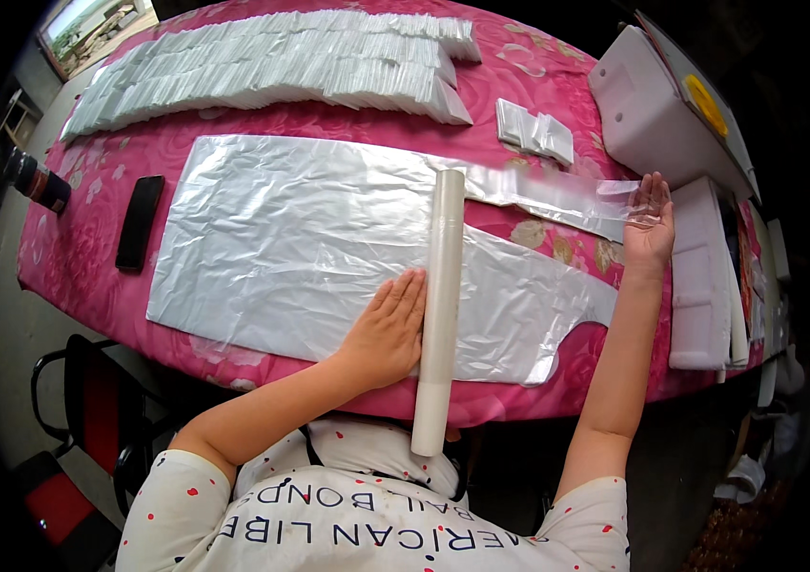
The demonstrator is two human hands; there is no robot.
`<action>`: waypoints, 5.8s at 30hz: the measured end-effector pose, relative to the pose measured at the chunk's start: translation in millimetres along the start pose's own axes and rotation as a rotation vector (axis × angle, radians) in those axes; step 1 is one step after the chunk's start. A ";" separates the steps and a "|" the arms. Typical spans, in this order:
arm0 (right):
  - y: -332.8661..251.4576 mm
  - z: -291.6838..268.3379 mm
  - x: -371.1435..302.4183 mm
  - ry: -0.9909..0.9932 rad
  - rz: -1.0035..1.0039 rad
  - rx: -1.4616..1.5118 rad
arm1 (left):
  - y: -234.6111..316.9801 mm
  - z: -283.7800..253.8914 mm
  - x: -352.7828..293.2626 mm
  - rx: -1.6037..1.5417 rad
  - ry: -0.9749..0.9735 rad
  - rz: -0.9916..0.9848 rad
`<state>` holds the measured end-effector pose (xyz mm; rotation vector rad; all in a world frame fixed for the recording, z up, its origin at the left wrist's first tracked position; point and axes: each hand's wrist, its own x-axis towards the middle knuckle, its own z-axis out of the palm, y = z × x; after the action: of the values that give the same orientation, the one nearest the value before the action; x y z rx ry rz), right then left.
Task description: The person wraps small white rectangular items in clear plastic film. They unroll a sheet, place an item on it, fold the film around the item, and set the wrapped unit aside. The person repeats this process multiple times.
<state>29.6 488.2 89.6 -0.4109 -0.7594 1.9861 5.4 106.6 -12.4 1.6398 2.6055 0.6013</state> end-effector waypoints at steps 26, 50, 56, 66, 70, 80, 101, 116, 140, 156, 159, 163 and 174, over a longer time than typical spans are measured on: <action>161.2 111.9 -276.1 -1.390 -0.024 -0.932 | -18.2 2.7 -0.2 -0.379 0.286 0.006; 89.1 -11.7 -203.1 -1.471 -0.438 -1.489 | -72.3 -52.7 38.9 -0.059 0.043 0.006; 164.0 73.3 -266.2 -1.708 -0.368 -1.203 | -112.3 -102.9 -38.7 -0.130 0.160 -0.143; 225.9 113.4 -252.6 -1.822 -0.587 -1.147 | -119.7 -145.3 -177.2 -0.455 0.261 -0.596; 272.2 139.3 -278.0 -1.879 -0.557 -1.114 | -98.8 -137.7 -191.2 -0.497 0.183 -0.690; 350.4 185.1 -358.7 -1.292 -0.477 -1.284 | -98.4 -125.1 -204.0 -0.101 0.054 -0.907; 200.1 166.7 -290.6 -0.957 0.832 -0.101 | -44.7 -124.7 -137.3 -1.521 0.081 -0.777; 155.8 125.3 -287.6 -0.886 0.913 0.031 | -14.6 -118.8 -106.7 -1.881 -0.252 -0.605; 137.9 111.9 -282.1 -0.632 0.871 -0.280 | -3.2 -123.4 -74.5 -1.684 -0.281 -0.830; 113.9 113.0 -294.9 -0.590 0.825 -0.423 | -3.8 -105.9 -76.5 -1.762 -0.356 -0.574; 121.9 101.4 -296.0 -0.524 0.809 -0.441 | -1.6 -112.7 -65.6 -1.430 -0.272 -0.729; 134.7 87.0 -305.3 -0.555 0.784 -0.487 | -7.2 -79.7 -69.6 -1.031 0.222 -0.427; 141.6 46.2 -192.6 -0.380 0.465 -0.562 | -36.5 -90.3 -138.5 -1.600 -0.675 -0.882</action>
<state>7.9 253.8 27.4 -0.5823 -1.5973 2.2916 18.0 -56.2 32.3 0.0819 1.2005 1.1764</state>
